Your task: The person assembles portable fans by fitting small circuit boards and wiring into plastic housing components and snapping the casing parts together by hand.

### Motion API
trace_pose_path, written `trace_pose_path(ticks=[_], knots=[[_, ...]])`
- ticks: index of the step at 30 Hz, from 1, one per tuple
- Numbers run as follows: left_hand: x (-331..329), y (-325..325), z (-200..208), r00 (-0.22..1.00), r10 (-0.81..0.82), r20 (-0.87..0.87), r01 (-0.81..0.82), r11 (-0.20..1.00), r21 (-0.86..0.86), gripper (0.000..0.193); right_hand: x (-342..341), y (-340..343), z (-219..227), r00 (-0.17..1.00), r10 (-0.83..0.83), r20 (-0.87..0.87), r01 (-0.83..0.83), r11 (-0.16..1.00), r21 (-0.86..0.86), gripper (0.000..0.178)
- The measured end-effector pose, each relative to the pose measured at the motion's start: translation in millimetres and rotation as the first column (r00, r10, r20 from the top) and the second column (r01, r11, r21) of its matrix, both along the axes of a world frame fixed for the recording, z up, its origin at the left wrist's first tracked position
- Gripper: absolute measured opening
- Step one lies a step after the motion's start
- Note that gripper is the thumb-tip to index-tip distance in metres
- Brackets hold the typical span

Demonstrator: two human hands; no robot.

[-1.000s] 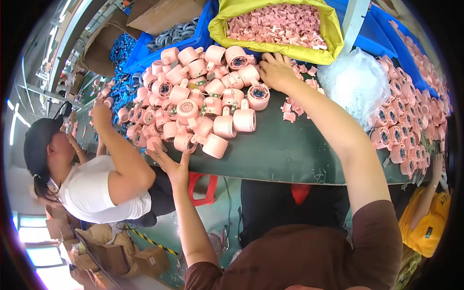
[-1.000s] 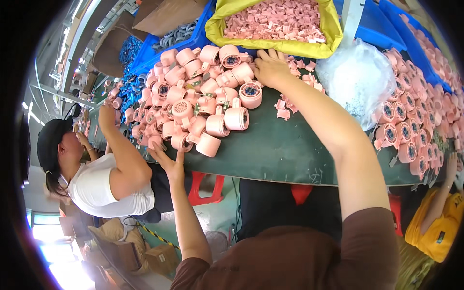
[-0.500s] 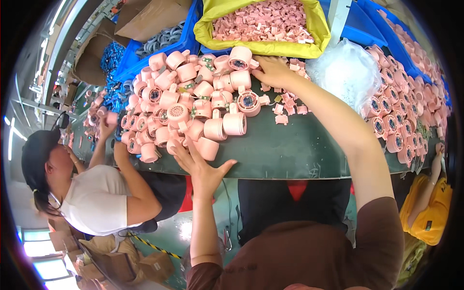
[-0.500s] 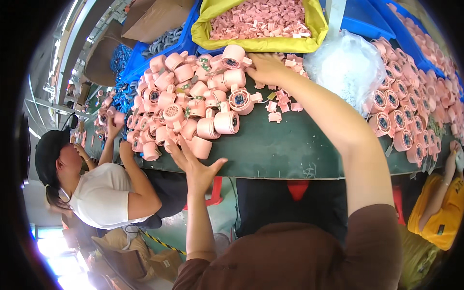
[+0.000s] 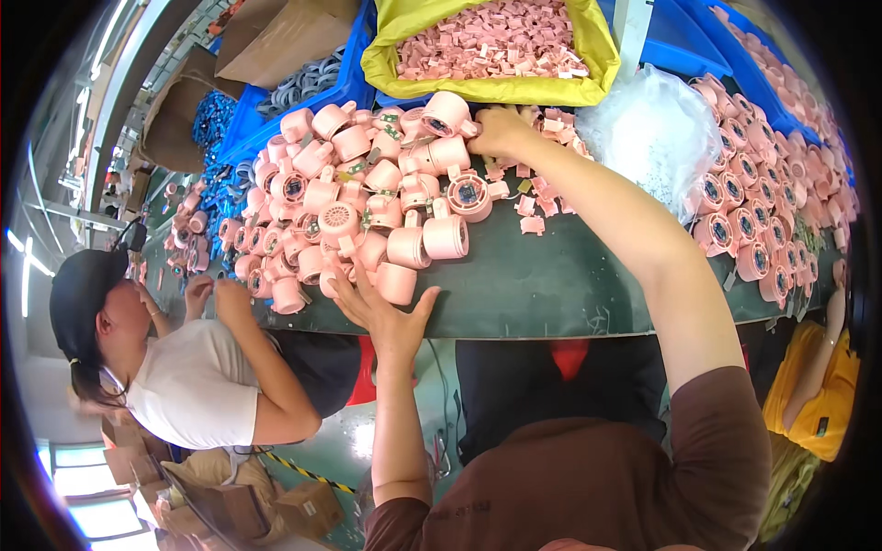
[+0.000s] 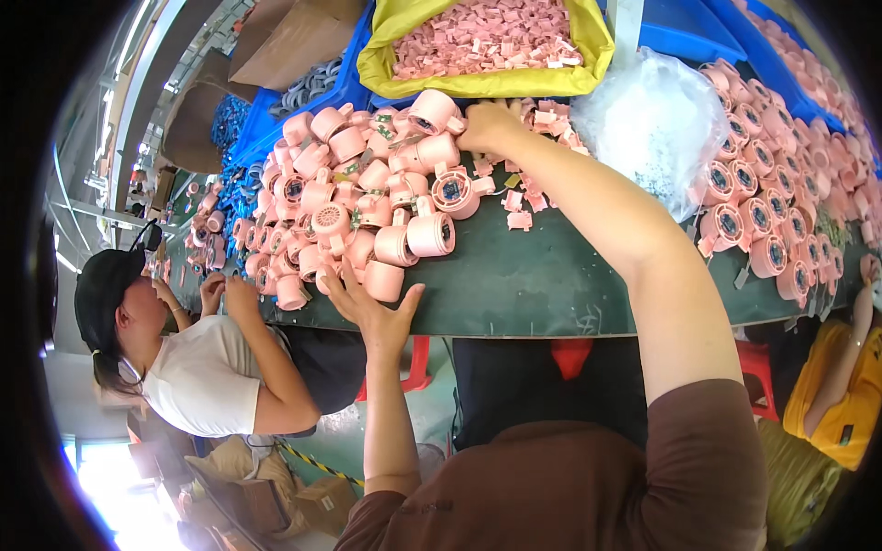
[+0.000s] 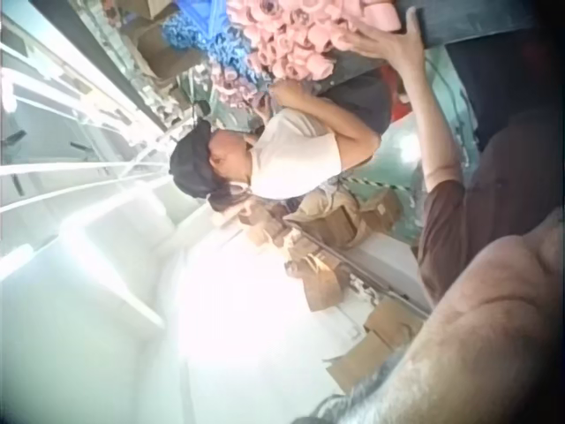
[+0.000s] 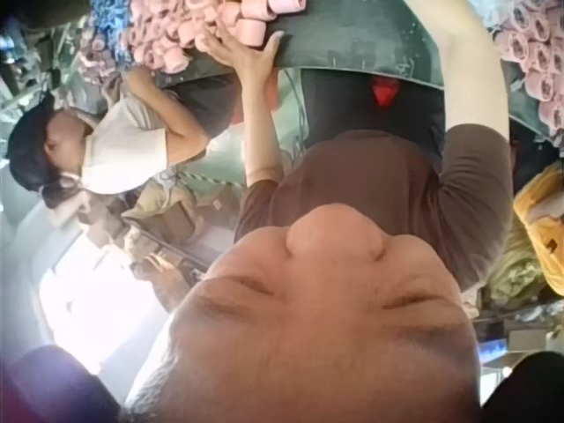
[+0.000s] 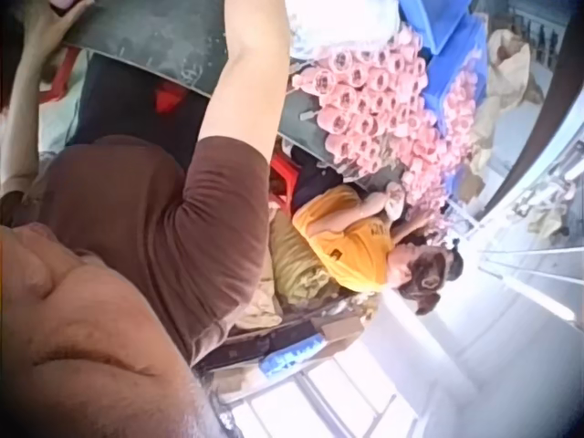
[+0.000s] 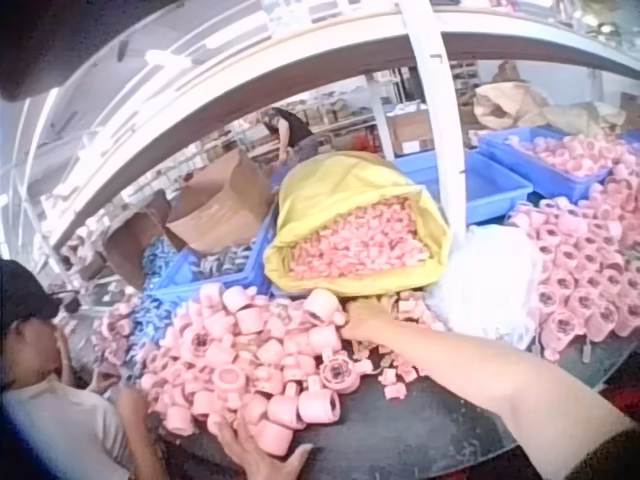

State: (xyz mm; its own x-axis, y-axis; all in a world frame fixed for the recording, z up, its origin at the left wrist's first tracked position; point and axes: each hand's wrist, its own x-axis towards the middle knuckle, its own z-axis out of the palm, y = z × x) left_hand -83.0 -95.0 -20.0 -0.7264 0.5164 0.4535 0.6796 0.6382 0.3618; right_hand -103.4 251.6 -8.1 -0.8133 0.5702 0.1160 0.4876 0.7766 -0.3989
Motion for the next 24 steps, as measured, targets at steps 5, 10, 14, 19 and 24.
trace_pose_path(ticks=[5,10,14,19,24], knots=[[-1.8,-1.0,-1.1,1.0,-0.02,0.014,0.02,1.0,0.003,0.126,5.2,6.4,39.0,0.863,0.139,0.486,-0.113,0.99,-0.083,0.029],[2.2,3.8,0.5,0.999,0.036,0.028,-0.037,0.999,0.013,0.13,31.1,14.1,36.5,0.848,0.204,0.49,-0.242,0.97,0.015,0.047],[13.3,20.0,9.3,0.997,0.034,-0.068,-0.034,0.999,-0.011,0.132,35.5,2.0,41.4,0.987,0.119,0.11,-0.107,0.988,-0.107,0.048],[7.3,43.8,14.6,0.996,0.01,-0.084,0.003,0.987,0.16,0.125,8.9,-19.1,27.1,0.96,0.247,-0.133,-0.268,0.947,-0.174,0.05],[5.5,50.1,14.9,0.985,0.073,-0.157,-0.061,0.995,0.083,0.124,-4.9,-5.8,23.1,0.914,0.37,-0.17,-0.406,0.847,-0.342,0.07]])
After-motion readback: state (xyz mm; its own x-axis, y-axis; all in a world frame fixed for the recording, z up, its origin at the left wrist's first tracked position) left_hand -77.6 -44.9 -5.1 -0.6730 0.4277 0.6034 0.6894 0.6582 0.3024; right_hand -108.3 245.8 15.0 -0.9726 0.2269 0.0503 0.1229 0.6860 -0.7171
